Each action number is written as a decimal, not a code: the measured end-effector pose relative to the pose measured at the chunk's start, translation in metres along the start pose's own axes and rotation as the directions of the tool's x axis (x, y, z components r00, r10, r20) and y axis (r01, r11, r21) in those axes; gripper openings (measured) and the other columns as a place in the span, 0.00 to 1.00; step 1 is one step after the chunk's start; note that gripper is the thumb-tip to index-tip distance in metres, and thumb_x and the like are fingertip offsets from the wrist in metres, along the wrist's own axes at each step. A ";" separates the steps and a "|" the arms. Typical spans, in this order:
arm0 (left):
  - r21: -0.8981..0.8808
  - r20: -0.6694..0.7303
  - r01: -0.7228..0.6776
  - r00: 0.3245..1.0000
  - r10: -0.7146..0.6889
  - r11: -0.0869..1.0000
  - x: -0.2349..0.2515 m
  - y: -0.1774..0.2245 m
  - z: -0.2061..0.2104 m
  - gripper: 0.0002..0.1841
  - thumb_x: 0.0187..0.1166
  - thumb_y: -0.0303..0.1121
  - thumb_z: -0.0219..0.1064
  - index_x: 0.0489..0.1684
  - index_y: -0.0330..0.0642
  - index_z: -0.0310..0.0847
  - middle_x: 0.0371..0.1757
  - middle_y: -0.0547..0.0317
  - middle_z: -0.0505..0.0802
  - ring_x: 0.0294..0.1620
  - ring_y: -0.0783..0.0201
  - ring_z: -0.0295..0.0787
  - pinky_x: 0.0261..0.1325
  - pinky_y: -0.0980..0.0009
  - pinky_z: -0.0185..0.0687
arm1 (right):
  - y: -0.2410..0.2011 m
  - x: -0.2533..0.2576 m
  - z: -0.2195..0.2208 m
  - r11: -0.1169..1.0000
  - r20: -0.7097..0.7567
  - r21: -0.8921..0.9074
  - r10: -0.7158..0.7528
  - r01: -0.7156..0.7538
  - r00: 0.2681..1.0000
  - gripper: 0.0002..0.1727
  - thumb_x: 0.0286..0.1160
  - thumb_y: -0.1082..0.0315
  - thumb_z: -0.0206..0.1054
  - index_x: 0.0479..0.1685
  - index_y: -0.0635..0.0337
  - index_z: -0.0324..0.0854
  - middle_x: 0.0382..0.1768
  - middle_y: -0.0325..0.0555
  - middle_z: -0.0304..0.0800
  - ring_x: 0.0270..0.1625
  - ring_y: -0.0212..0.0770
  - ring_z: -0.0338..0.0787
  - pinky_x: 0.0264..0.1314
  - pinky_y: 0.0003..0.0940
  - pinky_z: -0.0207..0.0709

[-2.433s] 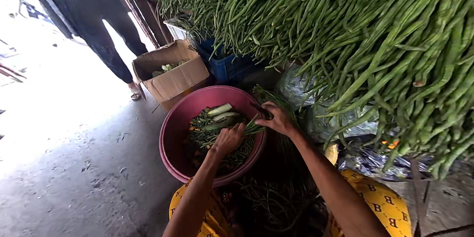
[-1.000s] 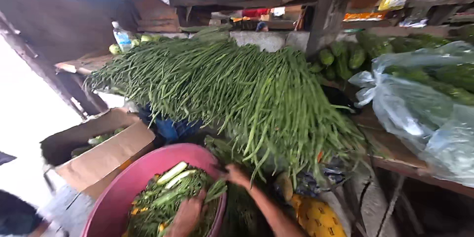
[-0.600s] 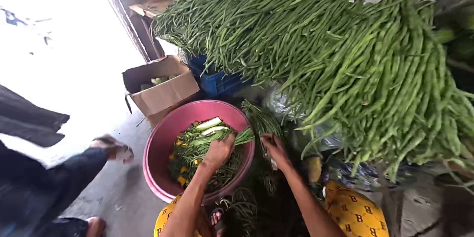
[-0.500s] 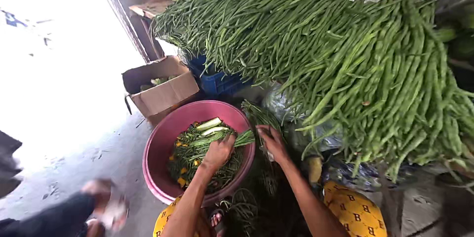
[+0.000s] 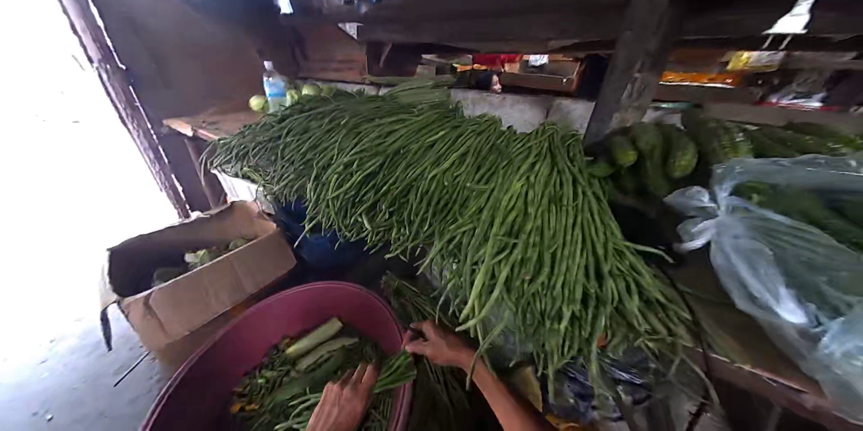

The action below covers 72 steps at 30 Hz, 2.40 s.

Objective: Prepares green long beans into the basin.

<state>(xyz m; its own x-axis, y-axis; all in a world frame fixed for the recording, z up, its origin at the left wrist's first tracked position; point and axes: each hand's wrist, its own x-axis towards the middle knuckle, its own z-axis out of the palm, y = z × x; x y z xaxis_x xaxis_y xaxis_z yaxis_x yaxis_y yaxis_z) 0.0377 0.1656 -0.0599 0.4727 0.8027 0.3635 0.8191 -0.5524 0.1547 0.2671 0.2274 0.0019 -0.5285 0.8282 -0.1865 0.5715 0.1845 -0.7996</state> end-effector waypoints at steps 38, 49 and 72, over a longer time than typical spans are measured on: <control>-0.114 0.348 0.225 0.921 -0.174 0.968 0.031 0.018 -0.001 0.20 0.90 0.32 0.55 0.74 0.28 0.73 0.57 0.27 0.90 0.51 0.28 0.92 0.55 0.36 0.82 | 0.068 -0.117 -0.026 0.969 -0.639 0.012 0.198 -0.248 0.743 0.16 0.86 0.74 0.58 0.65 0.77 0.77 0.56 0.64 0.88 0.59 0.49 0.88 0.68 0.43 0.78; -0.840 0.370 0.407 0.913 -0.170 0.359 0.032 0.014 -0.001 0.22 0.88 0.43 0.58 0.71 0.37 0.70 0.32 0.66 0.81 0.24 0.76 0.75 0.33 0.76 0.76 | 0.010 -0.036 0.051 0.651 -0.369 0.739 0.178 0.172 0.912 0.23 0.80 0.71 0.65 0.73 0.64 0.69 0.28 0.33 0.75 0.18 0.24 0.68 0.22 0.20 0.69; -0.894 0.445 0.420 0.800 -0.403 -0.154 0.008 -0.027 -0.027 0.13 0.94 0.31 0.43 0.55 0.39 0.75 0.27 0.67 0.84 0.17 0.76 0.77 0.24 0.80 0.79 | -0.046 0.077 0.074 0.740 -0.228 0.667 0.093 0.086 0.969 0.15 0.77 0.61 0.73 0.49 0.65 0.83 0.27 0.38 0.83 0.22 0.26 0.76 0.27 0.24 0.73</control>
<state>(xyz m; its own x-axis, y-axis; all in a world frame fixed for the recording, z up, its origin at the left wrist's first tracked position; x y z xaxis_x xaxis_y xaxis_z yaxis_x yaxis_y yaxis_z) 0.0109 0.1808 -0.0363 0.1924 0.9646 -0.1803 -0.2187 0.2213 0.9504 0.1534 0.2438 -0.0175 -0.3158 0.9406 -0.1251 -0.0412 -0.1453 -0.9885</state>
